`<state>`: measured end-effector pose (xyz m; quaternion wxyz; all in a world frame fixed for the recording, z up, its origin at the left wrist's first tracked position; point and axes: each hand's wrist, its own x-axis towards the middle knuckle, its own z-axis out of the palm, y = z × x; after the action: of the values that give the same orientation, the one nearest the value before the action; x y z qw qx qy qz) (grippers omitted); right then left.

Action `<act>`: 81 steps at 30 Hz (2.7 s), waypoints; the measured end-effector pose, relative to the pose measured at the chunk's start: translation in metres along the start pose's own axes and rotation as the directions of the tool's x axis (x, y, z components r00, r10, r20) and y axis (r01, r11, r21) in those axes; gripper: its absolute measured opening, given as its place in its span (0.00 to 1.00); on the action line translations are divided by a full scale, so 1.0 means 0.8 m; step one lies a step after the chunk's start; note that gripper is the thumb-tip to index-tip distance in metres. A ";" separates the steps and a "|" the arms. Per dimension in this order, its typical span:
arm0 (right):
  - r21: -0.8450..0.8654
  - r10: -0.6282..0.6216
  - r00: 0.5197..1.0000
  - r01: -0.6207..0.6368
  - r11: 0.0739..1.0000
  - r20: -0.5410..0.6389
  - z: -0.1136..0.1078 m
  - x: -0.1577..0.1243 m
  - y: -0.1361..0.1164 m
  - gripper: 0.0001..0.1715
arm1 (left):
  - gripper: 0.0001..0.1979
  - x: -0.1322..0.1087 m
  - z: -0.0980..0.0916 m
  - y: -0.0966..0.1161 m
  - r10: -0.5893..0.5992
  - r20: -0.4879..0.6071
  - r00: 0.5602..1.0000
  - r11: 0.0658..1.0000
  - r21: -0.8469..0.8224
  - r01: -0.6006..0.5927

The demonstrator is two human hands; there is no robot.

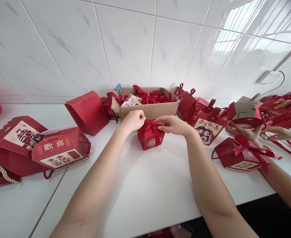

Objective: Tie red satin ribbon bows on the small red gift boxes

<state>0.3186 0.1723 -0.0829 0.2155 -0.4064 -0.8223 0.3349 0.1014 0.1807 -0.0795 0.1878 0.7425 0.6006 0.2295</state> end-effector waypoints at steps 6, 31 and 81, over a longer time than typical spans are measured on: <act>0.038 -0.008 0.960 0.020 0.999 -0.281 -0.001 0.002 0.005 0.17 | 0.10 -0.001 -0.003 0.001 -0.022 0.047 0.999 0.994 -0.102 0.027; 0.138 0.194 0.954 -0.166 0.976 -0.229 -0.007 -0.004 -0.011 0.25 | 0.21 -0.005 -0.035 -0.015 -0.092 0.309 0.947 0.987 -0.098 0.128; 0.112 0.126 0.990 -0.133 0.985 0.068 -0.029 -0.027 -0.004 0.14 | 0.22 -0.017 -0.025 0.015 0.098 0.421 0.902 0.977 0.129 -0.167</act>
<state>0.3440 0.1620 -0.0668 0.1915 -0.4354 -0.7796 0.4075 0.0977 0.1648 -0.0582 0.2332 0.8262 0.5120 0.0301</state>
